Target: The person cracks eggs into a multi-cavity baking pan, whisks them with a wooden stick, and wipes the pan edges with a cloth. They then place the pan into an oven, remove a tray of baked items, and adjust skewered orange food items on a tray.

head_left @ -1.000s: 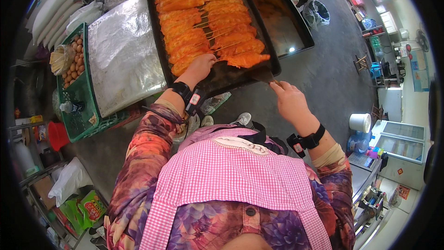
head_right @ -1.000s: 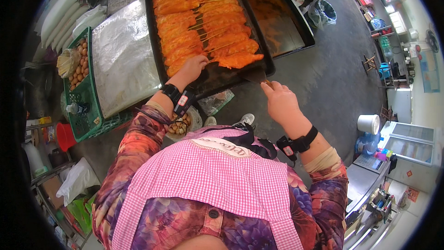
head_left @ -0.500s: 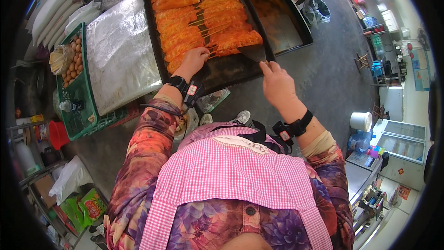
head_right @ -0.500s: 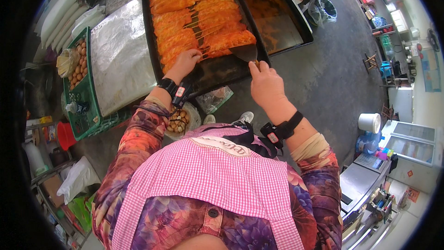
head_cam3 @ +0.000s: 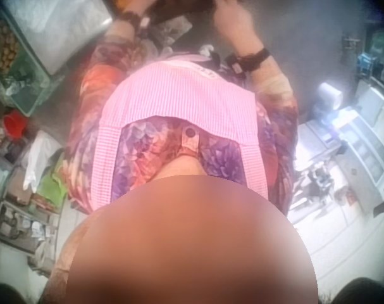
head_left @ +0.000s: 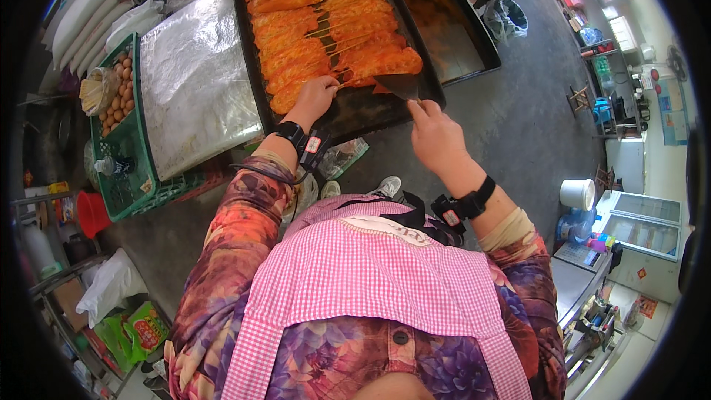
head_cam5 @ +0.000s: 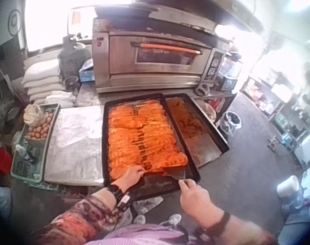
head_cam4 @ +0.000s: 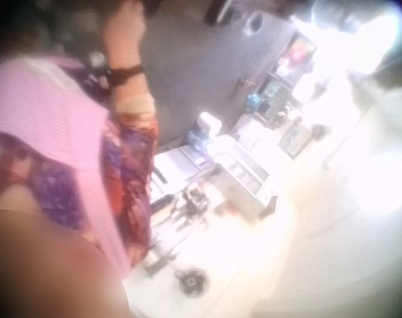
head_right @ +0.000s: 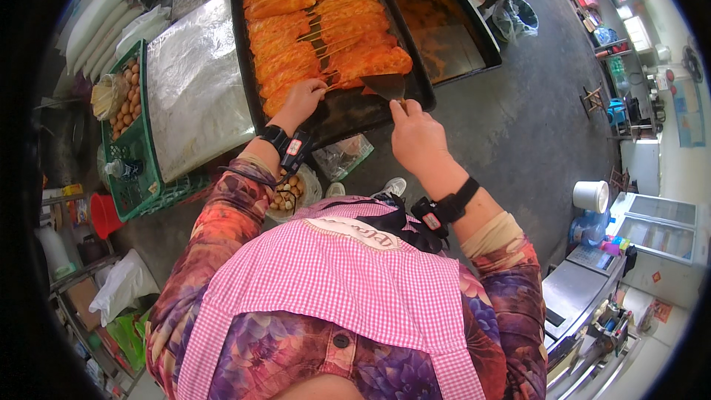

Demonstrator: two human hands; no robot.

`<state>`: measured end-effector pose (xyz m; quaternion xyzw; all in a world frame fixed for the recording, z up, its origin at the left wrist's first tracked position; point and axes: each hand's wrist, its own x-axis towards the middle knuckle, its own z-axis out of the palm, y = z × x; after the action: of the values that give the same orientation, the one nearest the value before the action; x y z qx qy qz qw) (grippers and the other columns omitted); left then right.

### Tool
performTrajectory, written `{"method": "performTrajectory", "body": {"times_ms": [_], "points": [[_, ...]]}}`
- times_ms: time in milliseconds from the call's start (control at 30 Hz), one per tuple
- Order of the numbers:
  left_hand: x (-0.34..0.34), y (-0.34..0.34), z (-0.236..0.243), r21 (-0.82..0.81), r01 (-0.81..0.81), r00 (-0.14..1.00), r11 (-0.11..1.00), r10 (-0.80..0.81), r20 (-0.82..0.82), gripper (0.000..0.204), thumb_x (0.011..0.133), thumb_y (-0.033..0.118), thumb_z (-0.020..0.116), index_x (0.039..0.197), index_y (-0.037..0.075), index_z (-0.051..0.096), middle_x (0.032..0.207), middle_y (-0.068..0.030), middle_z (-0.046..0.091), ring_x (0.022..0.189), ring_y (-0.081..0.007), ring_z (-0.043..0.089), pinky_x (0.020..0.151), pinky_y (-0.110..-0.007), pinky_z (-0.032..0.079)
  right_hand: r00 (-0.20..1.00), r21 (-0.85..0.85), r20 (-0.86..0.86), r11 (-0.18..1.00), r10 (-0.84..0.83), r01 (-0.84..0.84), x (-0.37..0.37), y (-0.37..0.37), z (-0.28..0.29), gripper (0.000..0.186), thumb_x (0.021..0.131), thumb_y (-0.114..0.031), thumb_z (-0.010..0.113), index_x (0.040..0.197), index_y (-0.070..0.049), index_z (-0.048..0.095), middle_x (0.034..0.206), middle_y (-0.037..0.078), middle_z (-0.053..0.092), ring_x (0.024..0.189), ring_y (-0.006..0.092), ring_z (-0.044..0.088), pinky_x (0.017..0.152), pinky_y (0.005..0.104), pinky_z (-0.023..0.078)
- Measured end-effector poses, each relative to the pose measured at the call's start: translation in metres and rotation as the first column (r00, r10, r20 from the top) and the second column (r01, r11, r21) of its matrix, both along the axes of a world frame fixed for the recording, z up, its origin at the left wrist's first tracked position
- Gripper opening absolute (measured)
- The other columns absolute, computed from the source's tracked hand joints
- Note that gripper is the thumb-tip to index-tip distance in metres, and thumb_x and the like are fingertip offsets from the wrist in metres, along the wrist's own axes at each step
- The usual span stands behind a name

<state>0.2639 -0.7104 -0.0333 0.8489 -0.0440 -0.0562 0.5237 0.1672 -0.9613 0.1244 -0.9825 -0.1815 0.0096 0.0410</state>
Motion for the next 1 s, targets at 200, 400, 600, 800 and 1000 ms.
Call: {"method": "performTrajectory", "body": {"times_ms": [200, 400, 600, 800, 1000], "points": [[-0.001, -0.001, 0.000, 0.022, -0.011, 1.000, 1.000, 0.012, -0.014, 0.019, 0.083, 0.013, 0.059, 0.096, 0.001, 0.065, 0.078, -0.0089, 0.066, 0.073, -0.0197, 0.063, 0.067, -0.032, 0.048, 0.999, -0.110, -0.051, 0.994, 0.009, -0.015, -0.003, 0.014, -0.008, 0.047, 0.079, -0.011, 0.055, 0.125, -0.002, 0.050, 0.107, 0.015, 0.053, 0.083, 0.0309, 0.062, 0.071, 0.0391, 0.052], [-0.002, -0.002, -0.002, 0.004, -0.028, 0.999, 1.000, 0.028, -0.022, 0.019, 0.083, 0.013, 0.059, 0.097, 0.000, 0.065, 0.078, -0.0101, 0.066, 0.074, -0.0203, 0.063, 0.068, -0.032, 0.048, 0.998, -0.087, -0.057, 0.996, 0.022, -0.027, -0.003, 0.024, -0.011, 0.050, 0.078, -0.011, 0.057, 0.127, -0.002, 0.048, 0.108, 0.015, 0.052, 0.083, 0.0305, 0.061, 0.072, 0.0383, 0.053], [0.005, 0.002, -0.007, -0.138, -0.105, 0.979, 0.985, 0.078, -0.191, 0.021, 0.088, 0.015, 0.058, 0.100, -0.001, 0.065, 0.081, -0.0122, 0.066, 0.079, -0.0233, 0.062, 0.070, -0.036, 0.048, 0.994, -0.148, -0.100, 0.987, 0.049, -0.063, -0.009, 0.020, -0.010, 0.048, 0.079, -0.012, 0.057, 0.126, -0.004, 0.049, 0.108, 0.014, 0.051, 0.085, 0.0305, 0.061, 0.072, 0.0386, 0.053], [0.004, 0.004, -0.008, -0.168, -0.141, 0.984, 0.976, 0.119, -0.135, 0.022, 0.088, 0.014, 0.058, 0.102, -0.002, 0.064, 0.082, -0.0112, 0.066, 0.078, -0.0218, 0.062, 0.069, -0.034, 0.048, 0.999, -0.127, -0.038, 0.991, 0.026, -0.030, 0.002, 0.001, -0.009, 0.047, 0.079, -0.013, 0.057, 0.125, -0.006, 0.051, 0.108, 0.014, 0.052, 0.086, 0.0309, 0.062, 0.073, 0.0401, 0.052], [0.001, 0.006, 0.020, -0.173, -0.264, 0.964, 0.949, 0.264, -0.022, 0.021, 0.087, 0.014, 0.059, 0.101, -0.001, 0.065, 0.085, -0.0141, 0.067, 0.081, -0.0258, 0.064, 0.070, -0.036, 0.049, 1.000, -0.066, 0.000, 0.997, 0.030, -0.030, 0.002, -0.004, -0.011, 0.042, 0.080, -0.012, 0.056, 0.122, -0.007, 0.054, 0.109, 0.012, 0.054, 0.087, 0.0306, 0.062, 0.074, 0.0400, 0.052]]}}
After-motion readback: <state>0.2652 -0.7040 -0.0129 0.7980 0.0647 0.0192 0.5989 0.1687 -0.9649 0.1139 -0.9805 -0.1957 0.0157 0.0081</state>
